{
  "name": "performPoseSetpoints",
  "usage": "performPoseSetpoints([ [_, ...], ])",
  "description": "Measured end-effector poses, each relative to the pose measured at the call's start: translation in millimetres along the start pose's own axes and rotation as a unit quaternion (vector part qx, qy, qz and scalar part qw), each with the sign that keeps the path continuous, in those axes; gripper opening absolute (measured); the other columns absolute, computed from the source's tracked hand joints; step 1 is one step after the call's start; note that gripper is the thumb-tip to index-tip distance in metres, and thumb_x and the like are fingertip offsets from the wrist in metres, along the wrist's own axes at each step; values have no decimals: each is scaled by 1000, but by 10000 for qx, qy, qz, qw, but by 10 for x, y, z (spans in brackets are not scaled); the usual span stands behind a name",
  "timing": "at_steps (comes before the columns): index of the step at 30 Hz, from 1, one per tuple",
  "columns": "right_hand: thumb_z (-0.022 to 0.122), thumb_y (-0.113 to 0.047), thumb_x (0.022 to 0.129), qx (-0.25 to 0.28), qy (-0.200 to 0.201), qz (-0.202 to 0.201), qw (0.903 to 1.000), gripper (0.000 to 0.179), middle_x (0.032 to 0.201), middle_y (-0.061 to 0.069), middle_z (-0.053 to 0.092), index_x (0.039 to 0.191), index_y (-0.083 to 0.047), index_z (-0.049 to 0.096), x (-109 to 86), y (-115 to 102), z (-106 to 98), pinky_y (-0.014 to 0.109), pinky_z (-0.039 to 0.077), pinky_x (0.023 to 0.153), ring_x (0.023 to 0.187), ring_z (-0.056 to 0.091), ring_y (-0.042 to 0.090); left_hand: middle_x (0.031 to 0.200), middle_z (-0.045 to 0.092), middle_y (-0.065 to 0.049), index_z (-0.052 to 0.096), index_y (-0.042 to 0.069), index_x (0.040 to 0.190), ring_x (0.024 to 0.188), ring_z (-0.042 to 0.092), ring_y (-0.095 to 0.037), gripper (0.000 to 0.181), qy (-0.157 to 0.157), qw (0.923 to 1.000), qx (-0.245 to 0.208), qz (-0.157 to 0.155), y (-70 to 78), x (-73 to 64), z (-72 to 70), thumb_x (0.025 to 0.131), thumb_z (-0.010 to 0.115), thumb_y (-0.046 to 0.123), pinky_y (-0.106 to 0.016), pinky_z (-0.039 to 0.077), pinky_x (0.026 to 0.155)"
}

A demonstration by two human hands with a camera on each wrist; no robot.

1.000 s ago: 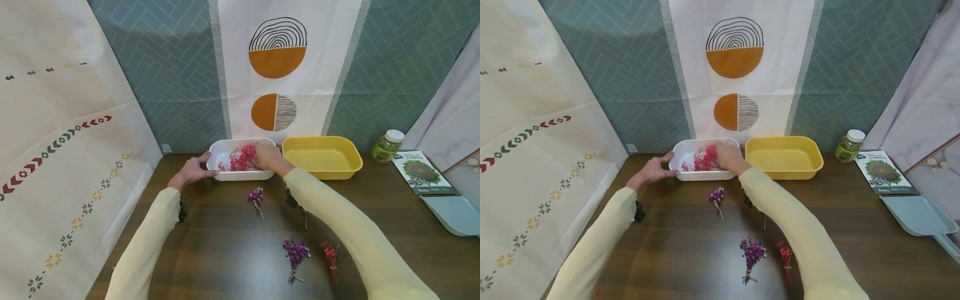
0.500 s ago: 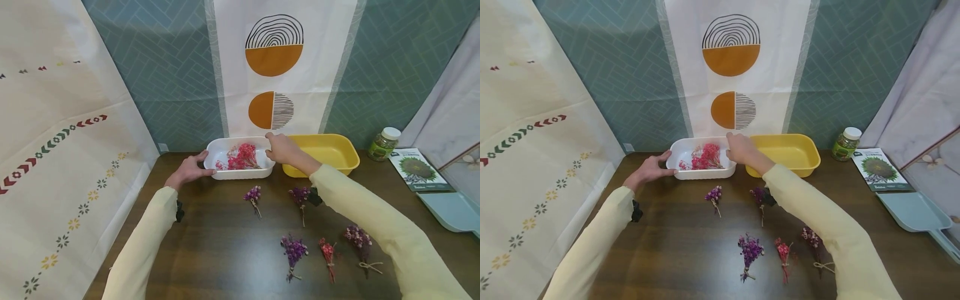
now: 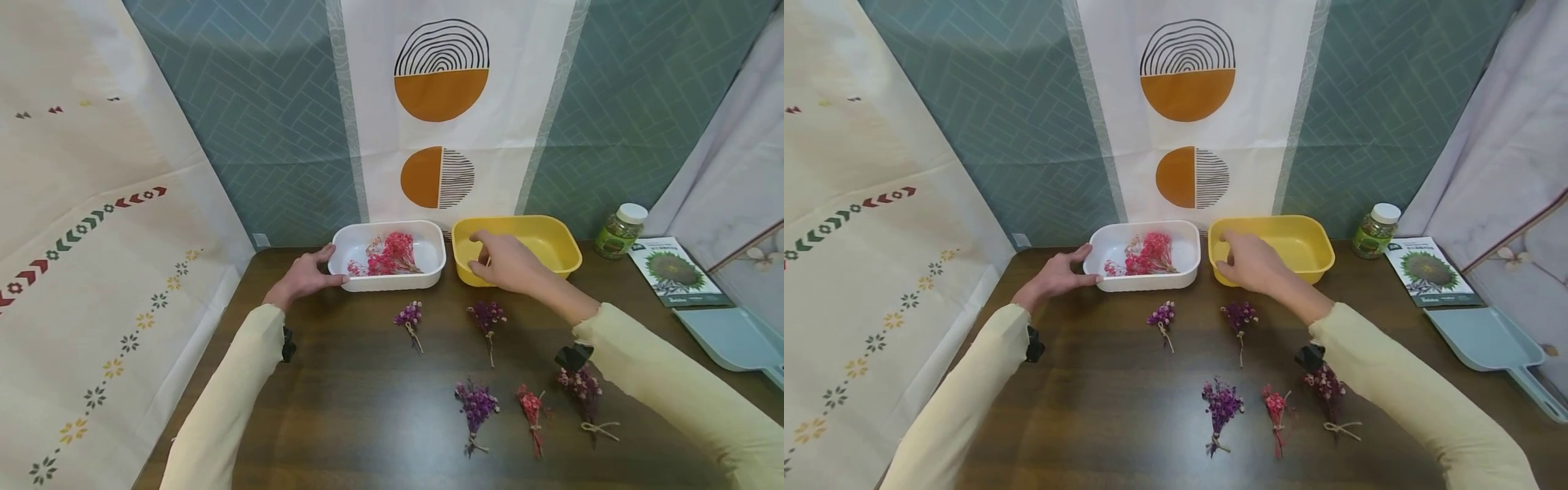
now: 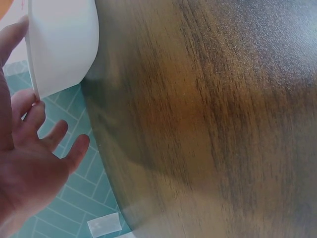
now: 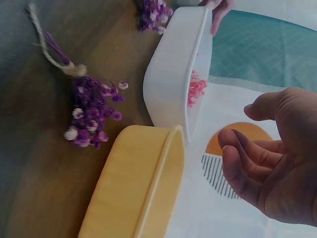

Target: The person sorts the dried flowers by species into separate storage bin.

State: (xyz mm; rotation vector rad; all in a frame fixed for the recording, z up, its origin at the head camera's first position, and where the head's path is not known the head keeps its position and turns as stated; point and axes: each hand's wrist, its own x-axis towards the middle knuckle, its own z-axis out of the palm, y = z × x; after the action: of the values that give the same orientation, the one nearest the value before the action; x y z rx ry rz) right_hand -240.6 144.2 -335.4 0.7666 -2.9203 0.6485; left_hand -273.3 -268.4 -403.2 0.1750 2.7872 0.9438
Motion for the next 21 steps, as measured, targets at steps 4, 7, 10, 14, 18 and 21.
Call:
performPoseSetpoints([
  [4, 70, -15, 91, 298, 182, -72, 9994, 46, 82, 6, 69, 128, 8, 55, -300, 59, -96, 37, 52, 61, 62, 60, 15, 165, 15, -5, 20, 20, 160, 148, 21, -38, 103, -6, 10000, 4, 18, 8, 5, -7, 81, 77, 52, -62, 30, 110],
  [7, 70, -13, 92, 524, 363, -47, 9980, 44, 83, 6, 68, 127, 9, 55, -519, 106, -179, 36, 51, 60, 62, 59, 14, 165, 15, -5, 20, 20, 160, 148, 21, -38, 102, 17, 10000, -15, 28, 16, 11, -19, 82, 77, 51, -62, 31, 110],
  [10, 70, -13, 92, 618, 561, 14, 9965, 43, 85, 8, 68, 126, 9, 56, -704, 154, -232, 36, 52, 60, 64, 61, 15, 165, 15, -6, 20, 20, 160, 147, 23, -38, 103, 48, 10000, -26, 21, 19, 10, -34, 81, 78, 51, -61, 32, 109],
  [14, 70, -14, 92, 626, 653, 47, 9959, 43, 86, 7, 69, 126, 9, 55, -902, 197, -233, 35, 52, 60, 67, 61, 15, 165, 15, -5, 19, 21, 160, 146, 24, -38, 104, 40, 10000, -32, -14, 23, -6, -48, 80, 78, 52, -61, 33, 109],
  [18, 72, -15, 92, 636, 598, 85, 9961, 45, 84, 3, 68, 126, 8, 55, -1070, 192, -185, 32, 51, 57, 64, 58, 12, 165, 14, -5, 19, 21, 160, 147, 22, -38, 103, -2, 10000, -26, -4, 16, -8, -25, 81, 78, 51, -61, 31, 110],
  [21, 73, -14, 92, 690, 541, 146, 9960, 44, 82, 1, 68, 126, 8, 55, -1181, 167, -138, 29, 49, 54, 61, 57, 9, 166, 14, -5, 19, 21, 160, 147, 22, -37, 103, -8, 10000, -24, -17, 12, -13, 0, 81, 78, 50, -61, 30, 111],
])
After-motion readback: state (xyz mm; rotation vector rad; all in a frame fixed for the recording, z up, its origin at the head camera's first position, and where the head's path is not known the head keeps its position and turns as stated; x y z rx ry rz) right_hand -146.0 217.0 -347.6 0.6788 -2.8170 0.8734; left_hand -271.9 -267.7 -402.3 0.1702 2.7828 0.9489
